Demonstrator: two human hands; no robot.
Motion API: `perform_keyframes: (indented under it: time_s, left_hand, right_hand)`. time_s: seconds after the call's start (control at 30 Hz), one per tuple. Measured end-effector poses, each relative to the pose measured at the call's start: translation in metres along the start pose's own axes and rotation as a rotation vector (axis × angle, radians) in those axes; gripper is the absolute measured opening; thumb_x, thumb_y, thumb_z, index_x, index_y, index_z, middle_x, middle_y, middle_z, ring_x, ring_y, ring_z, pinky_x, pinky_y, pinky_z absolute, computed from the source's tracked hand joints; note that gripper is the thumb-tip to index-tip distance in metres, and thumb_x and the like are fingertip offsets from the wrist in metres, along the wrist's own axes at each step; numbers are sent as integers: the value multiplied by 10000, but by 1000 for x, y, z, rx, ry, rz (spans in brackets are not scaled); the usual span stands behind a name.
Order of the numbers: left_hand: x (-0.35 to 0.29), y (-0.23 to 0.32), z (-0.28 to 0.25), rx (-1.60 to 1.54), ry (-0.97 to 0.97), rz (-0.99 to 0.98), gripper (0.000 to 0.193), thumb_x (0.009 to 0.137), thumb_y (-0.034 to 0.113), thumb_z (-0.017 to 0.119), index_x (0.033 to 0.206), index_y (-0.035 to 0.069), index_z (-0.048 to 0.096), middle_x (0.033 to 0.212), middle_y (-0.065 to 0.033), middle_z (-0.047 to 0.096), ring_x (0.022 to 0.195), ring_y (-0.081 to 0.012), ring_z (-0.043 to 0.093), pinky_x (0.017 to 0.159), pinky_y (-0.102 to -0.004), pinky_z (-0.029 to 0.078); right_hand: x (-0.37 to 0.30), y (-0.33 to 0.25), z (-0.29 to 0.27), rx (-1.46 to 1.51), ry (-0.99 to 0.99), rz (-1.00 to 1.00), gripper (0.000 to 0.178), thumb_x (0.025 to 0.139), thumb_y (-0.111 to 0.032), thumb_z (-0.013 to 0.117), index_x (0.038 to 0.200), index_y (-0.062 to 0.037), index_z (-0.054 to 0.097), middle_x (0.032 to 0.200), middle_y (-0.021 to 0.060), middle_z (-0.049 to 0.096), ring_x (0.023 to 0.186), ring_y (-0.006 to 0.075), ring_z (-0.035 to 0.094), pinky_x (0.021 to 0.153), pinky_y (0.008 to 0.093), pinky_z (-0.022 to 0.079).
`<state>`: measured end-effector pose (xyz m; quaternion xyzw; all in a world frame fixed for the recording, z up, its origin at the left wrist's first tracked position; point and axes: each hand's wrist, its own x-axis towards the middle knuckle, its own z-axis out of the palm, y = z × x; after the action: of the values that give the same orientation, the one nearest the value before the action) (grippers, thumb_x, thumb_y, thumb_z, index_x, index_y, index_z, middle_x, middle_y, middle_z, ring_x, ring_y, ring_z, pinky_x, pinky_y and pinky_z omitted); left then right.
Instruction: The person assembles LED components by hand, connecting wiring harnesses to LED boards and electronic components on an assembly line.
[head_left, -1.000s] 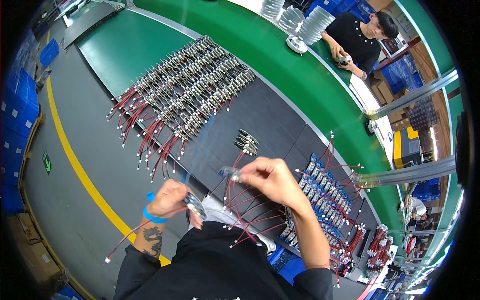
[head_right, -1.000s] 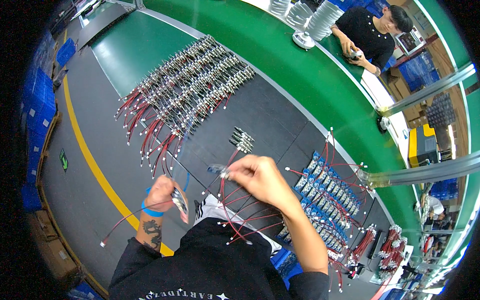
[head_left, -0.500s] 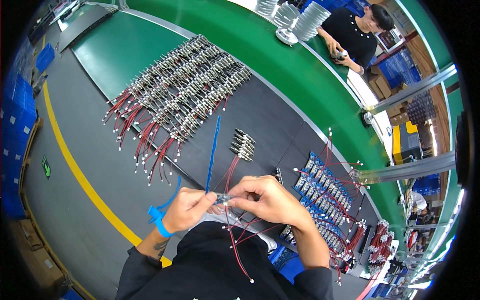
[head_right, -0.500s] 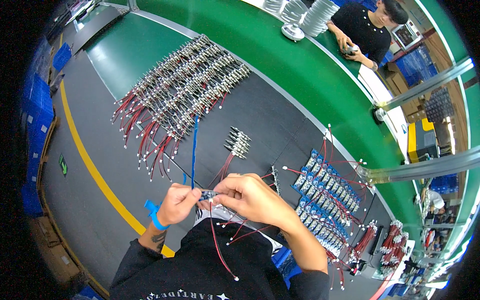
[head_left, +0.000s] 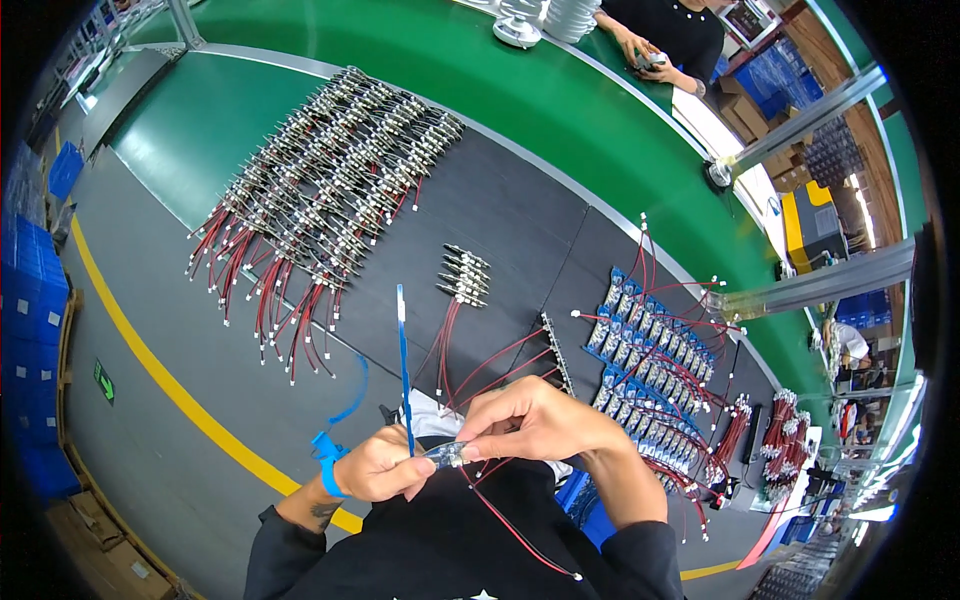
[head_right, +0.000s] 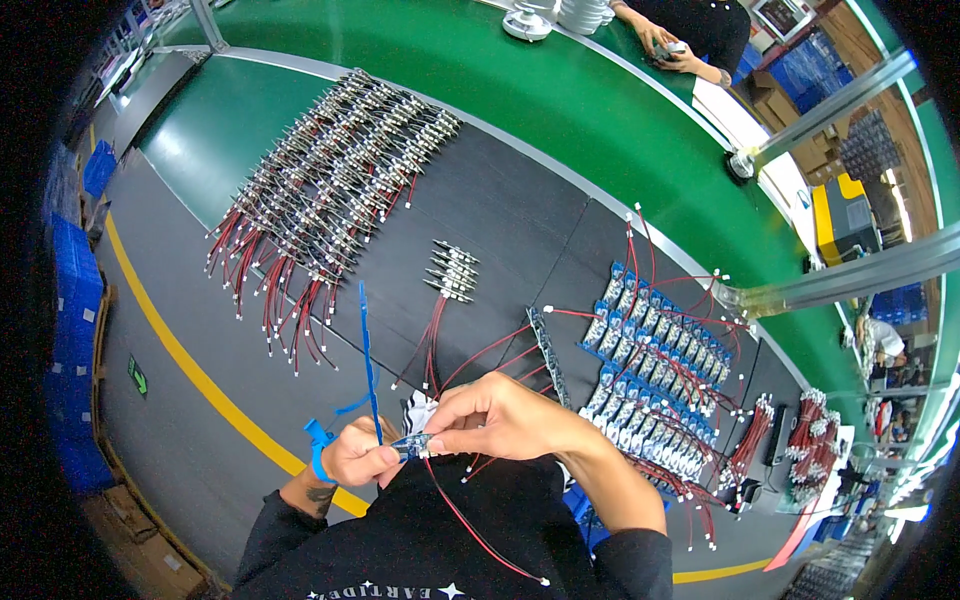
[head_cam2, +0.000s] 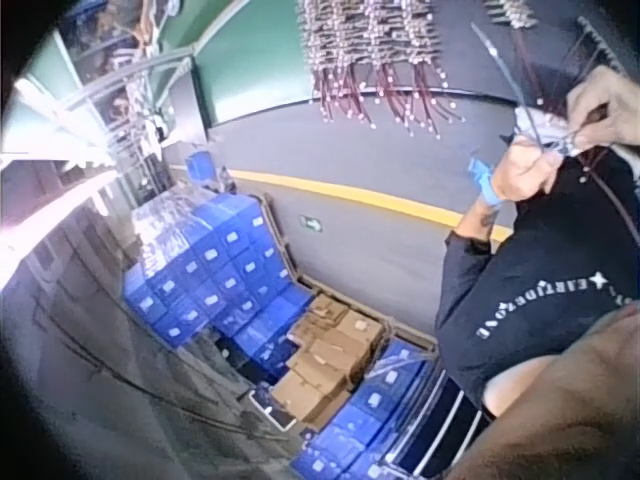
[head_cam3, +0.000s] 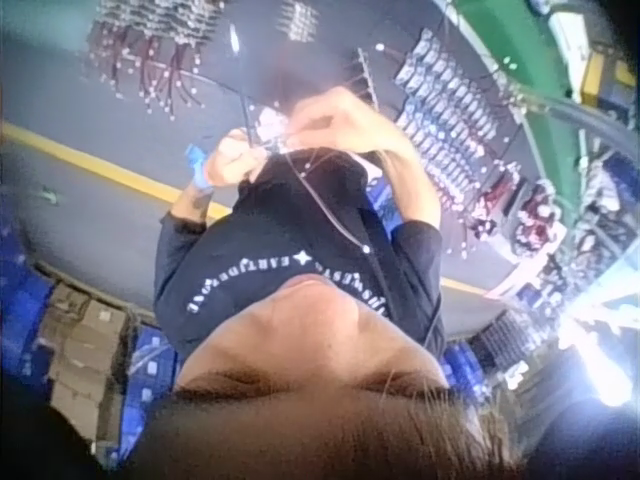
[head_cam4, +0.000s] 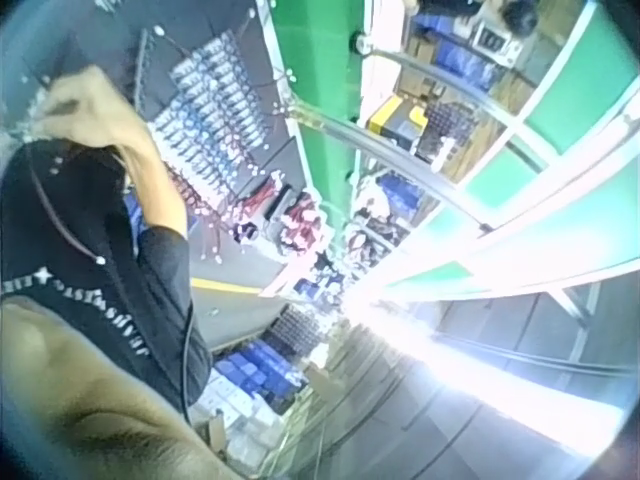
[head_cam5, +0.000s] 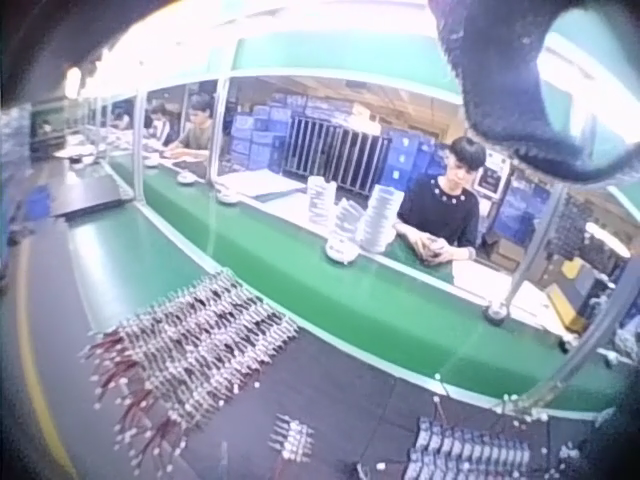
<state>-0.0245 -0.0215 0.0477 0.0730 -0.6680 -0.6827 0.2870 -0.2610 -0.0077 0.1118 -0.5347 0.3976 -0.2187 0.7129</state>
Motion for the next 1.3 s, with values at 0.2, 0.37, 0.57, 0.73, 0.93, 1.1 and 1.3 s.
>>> perform_keyframes:
  time_s: [0.2,0.37,0.57,0.73,0.93,1.1,1.3]
  left_hand:
    - [-19,-15,7,-181,53,-87,497,989,158,415,509,55,491,454,-24,504,375,-163,467,410,-314,354]
    - [-22,-18,14,-496,138,-134,512,983,150,428,480,70,477,443,-9,500,352,-147,449,375,-299,332]
    - [-17,-5,12,-29,134,-180,461,947,100,490,486,80,503,437,-1,501,361,-159,473,395,-305,354]
    - [-14,-3,22,-31,219,8,462,965,97,438,505,54,451,443,-46,493,364,-196,473,386,-323,358]
    - [-25,-21,34,-262,250,84,498,987,147,397,498,59,423,416,-43,467,342,-191,472,361,-313,366]
    - [-28,-23,40,-402,291,127,502,1000,170,387,512,58,427,420,-42,471,336,-190,472,349,-315,365]
    - [-25,-19,24,-212,461,77,482,998,160,405,532,43,442,438,-54,485,340,-165,462,351,-287,351]
  right_hand:
    - [7,15,5,208,-36,76,151,837,-8,696,975,52,690,844,62,648,753,97,605,630,220,482]
    - [10,29,8,298,-55,87,165,865,-46,674,995,56,681,851,66,676,750,82,603,643,218,486]
    - [4,14,11,85,69,46,149,863,-52,679,973,48,681,840,48,655,750,75,599,656,216,494]
    - [-5,2,13,66,39,-36,139,874,-53,663,974,40,682,839,44,622,753,75,590,648,227,488]
    - [-3,22,19,288,-29,-5,162,868,-14,660,1011,60,680,869,75,632,762,87,577,610,214,443]
    - [4,34,22,266,-47,24,153,869,-38,662,983,62,677,877,67,650,757,86,583,653,227,472]
    - [-1,13,9,-188,349,-197,99,812,-19,704,909,-12,716,829,79,663,797,137,620,676,258,495]
